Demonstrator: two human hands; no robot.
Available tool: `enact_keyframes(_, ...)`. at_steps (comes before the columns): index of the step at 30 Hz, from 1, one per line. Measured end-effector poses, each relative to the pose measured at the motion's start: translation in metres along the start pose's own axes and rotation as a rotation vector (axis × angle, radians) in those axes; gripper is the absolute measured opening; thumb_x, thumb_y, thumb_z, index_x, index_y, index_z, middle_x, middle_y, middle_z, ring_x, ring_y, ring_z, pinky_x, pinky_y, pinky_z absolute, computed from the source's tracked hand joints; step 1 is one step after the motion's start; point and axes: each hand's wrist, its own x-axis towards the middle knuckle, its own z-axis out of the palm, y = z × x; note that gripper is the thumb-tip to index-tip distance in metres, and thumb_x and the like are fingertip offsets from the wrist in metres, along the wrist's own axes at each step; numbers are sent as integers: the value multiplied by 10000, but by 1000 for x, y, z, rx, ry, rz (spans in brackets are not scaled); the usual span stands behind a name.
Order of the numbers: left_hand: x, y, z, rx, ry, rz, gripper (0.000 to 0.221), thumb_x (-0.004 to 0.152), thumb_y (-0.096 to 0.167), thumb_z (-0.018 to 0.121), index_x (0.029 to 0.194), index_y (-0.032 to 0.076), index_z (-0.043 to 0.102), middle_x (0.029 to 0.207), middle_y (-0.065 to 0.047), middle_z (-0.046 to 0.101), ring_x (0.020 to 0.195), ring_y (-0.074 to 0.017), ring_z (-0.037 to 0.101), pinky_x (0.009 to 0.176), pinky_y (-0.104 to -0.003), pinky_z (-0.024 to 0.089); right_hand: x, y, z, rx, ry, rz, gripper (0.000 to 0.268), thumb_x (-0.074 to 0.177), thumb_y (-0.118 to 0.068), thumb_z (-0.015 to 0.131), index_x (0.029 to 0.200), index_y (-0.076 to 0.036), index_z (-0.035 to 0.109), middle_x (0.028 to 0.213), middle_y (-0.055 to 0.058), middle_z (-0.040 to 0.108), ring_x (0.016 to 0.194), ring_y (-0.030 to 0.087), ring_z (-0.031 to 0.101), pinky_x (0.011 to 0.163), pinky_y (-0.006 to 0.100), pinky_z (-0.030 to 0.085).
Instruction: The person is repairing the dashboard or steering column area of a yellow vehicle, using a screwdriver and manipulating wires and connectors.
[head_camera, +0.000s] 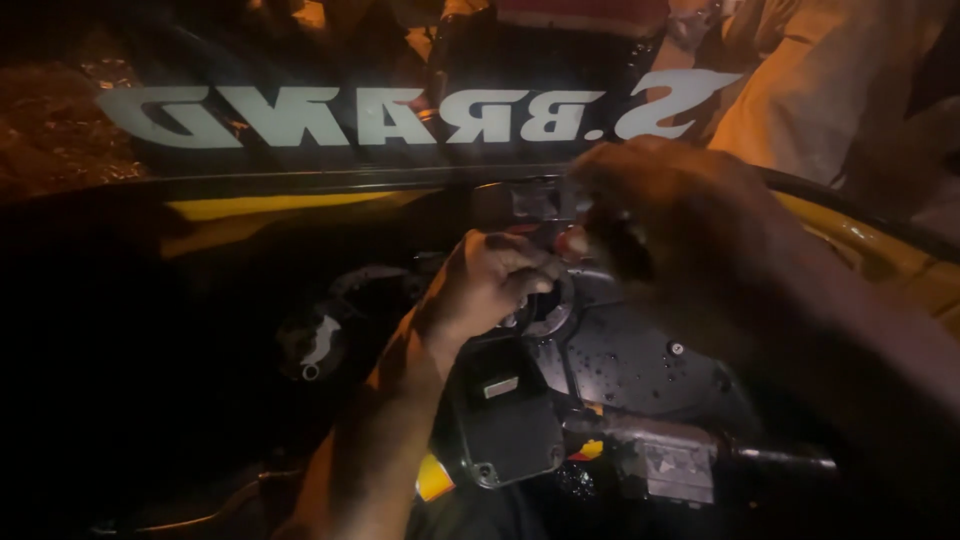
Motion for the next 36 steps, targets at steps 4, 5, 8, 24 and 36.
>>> enact_keyframes(4, 4, 2, 4, 70, 5, -40, 73, 850, 61, 776, 920, 41, 776, 823, -54, 761, 732, -115, 743, 688, -277, 586, 2, 0, 1, 233, 95, 22, 132, 995, -70, 531, 1028, -29, 652, 774, 86, 658, 625, 165, 655, 523, 279, 548)
enact_keyframes(5, 3, -13, 10, 66, 6, -41, 73, 850, 61, 776, 920, 41, 776, 823, -54, 761, 732, -115, 743, 688, -277, 586, 2, 1, 2, 232, 92, 23, 132, 995, -70, 531, 1028, -29, 652, 774, 86, 658, 625, 165, 655, 523, 279, 548)
enact_keyframes(8, 3, -31, 17, -206, -35, -50, 63, 918, 60, 740, 971, 28, 752, 878, -70, 749, 813, -132, 721, 768, -275, 577, -1, 10, 10, 216, 59, 139, 126, 888, -51, 649, 1013, -29, 654, 784, 99, 657, 638, 186, 660, 514, 290, 561)
enact_keyframes(24, 7, -11, 8, 3, -84, -163, 78, 856, 67, 776, 933, 54, 779, 887, -40, 784, 804, -113, 761, 763, -259, 606, -15, 38, 49, 363, 198, 88, 323, 895, -120, 634, 1210, -69, 585, 884, 80, 636, 701, 176, 617, 633, 300, 551)
enact_keyframes(36, 7, -12, 10, -6, -82, -198, 76, 892, 80, 748, 957, 45, 769, 919, -48, 776, 831, -118, 752, 788, -266, 596, 9, 8, 7, 113, -14, 261, 250, 974, -239, 582, 1165, -78, 606, 859, 87, 668, 657, 176, 646, 591, 304, 557)
